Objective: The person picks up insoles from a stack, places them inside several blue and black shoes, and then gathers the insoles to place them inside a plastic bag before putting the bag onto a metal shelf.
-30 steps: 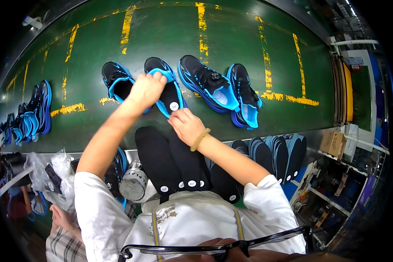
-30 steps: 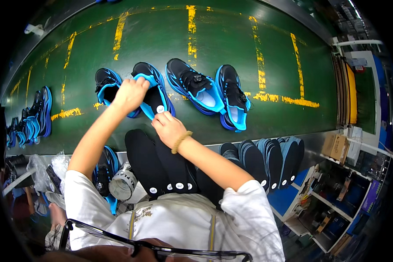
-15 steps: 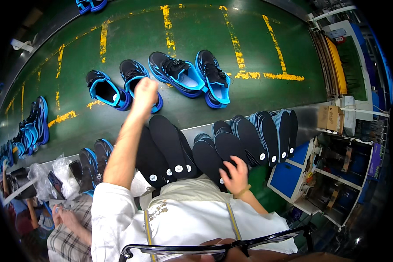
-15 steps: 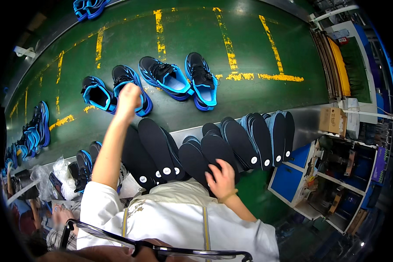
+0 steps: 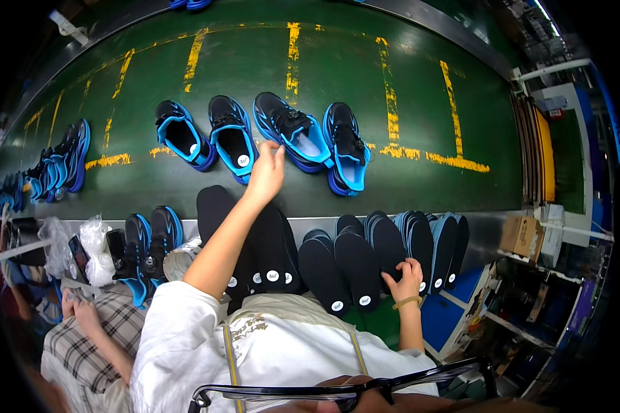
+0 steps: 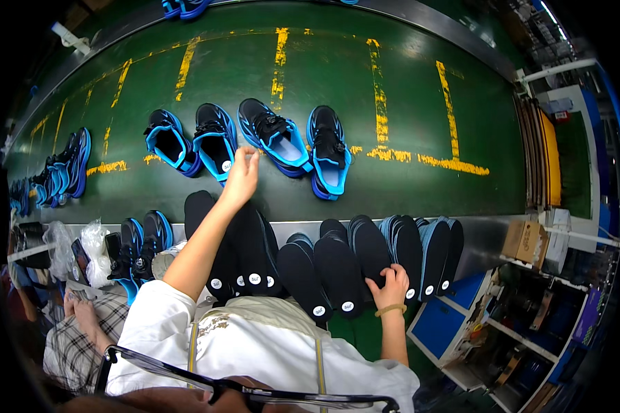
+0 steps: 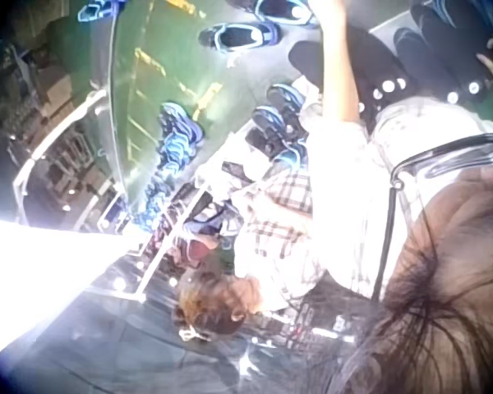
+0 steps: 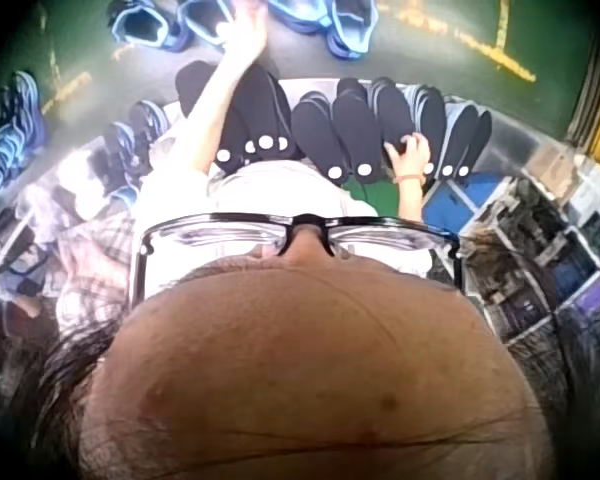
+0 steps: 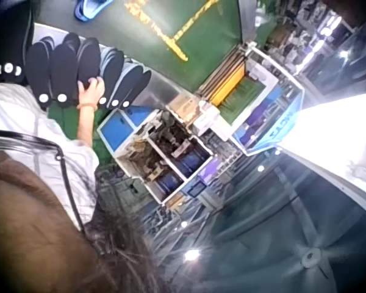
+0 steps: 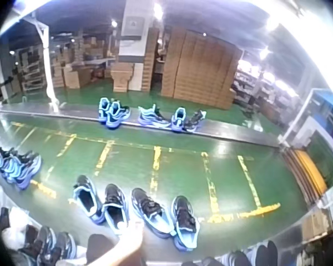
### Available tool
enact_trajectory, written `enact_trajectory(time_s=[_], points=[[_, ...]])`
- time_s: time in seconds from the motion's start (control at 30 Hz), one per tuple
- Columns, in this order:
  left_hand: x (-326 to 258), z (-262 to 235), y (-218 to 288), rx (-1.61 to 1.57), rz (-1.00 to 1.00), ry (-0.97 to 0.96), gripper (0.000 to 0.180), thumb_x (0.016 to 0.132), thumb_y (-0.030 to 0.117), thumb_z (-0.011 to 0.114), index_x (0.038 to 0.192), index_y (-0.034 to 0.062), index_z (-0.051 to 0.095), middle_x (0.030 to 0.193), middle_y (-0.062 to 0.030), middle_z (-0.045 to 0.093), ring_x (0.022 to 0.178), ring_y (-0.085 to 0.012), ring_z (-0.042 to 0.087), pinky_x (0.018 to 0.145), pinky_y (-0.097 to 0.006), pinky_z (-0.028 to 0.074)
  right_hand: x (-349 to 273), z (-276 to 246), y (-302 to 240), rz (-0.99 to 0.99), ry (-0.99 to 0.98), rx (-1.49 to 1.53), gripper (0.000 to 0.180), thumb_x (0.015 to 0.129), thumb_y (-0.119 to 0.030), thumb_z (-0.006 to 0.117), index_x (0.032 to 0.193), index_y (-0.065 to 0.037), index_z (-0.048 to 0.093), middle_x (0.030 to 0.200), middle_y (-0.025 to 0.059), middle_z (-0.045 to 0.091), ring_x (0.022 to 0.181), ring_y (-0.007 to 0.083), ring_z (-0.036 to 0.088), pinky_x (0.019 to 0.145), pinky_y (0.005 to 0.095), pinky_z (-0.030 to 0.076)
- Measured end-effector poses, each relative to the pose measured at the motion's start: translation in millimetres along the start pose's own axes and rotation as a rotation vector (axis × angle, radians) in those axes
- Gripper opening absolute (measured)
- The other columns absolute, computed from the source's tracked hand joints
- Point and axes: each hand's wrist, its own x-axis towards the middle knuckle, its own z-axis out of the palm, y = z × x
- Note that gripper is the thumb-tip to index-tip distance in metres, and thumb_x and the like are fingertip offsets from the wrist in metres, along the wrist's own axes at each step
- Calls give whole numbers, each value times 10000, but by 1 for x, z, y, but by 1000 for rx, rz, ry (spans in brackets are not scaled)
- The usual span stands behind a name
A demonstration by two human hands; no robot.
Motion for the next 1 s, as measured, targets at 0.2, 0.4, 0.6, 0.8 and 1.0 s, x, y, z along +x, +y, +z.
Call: enact_trajectory(time_s=[0.2, 0.4, 0.6, 0.8, 1.0], points=[[44, 15, 12, 724, 398, 283, 615, 694, 407, 596, 1148, 48, 390, 580, -128, 558, 513, -293, 562, 455, -368, 451, 29, -49, -8, 20, 117, 362, 399, 575, -91, 692, 889, -20, 456, 965, 128, 402, 904, 262, 460, 779, 332, 386], [84, -27, 14, 133, 63, -28, 502, 772, 425, 508, 937, -47, 538, 719, -136, 571, 683, -188, 550, 636, -293, 428, 119, -85, -99, -395, 291, 320, 249, 645, -39, 642, 878, 29, 589, 1042, 165, 518, 865, 250, 515, 783, 311, 402], [87, -23, 22, 195, -62, -179, 538, 786, 473, 437, 768, -50, 558, 705, -227, 566, 711, -309, 576, 637, -363, 431, 177, -4, -185, -751, 132, 81, 83, 645, -109, 577, 616, -31, 569, 878, 87, 571, 735, 236, 501, 685, 331, 410], [83, -20, 15, 155, 55, -138, 541, 788, 460, 452, 738, -68, 558, 649, -230, 554, 675, -329, 571, 606, -364, 431, 224, 69, -221, -578, -68, -246, 133, 694, -104, 477, 702, -48, 597, 821, 80, 562, 808, 237, 510, 718, 328, 416], [86, -14, 7, 70, 90, -107, 512, 789, 431, 486, 880, -69, 547, 680, -149, 563, 631, -169, 525, 593, -291, 417, 228, 99, -225, -382, -144, -146, 157, 751, -148, 477, 822, -38, 563, 988, 165, 491, 872, 290, 493, 751, 368, 425]])
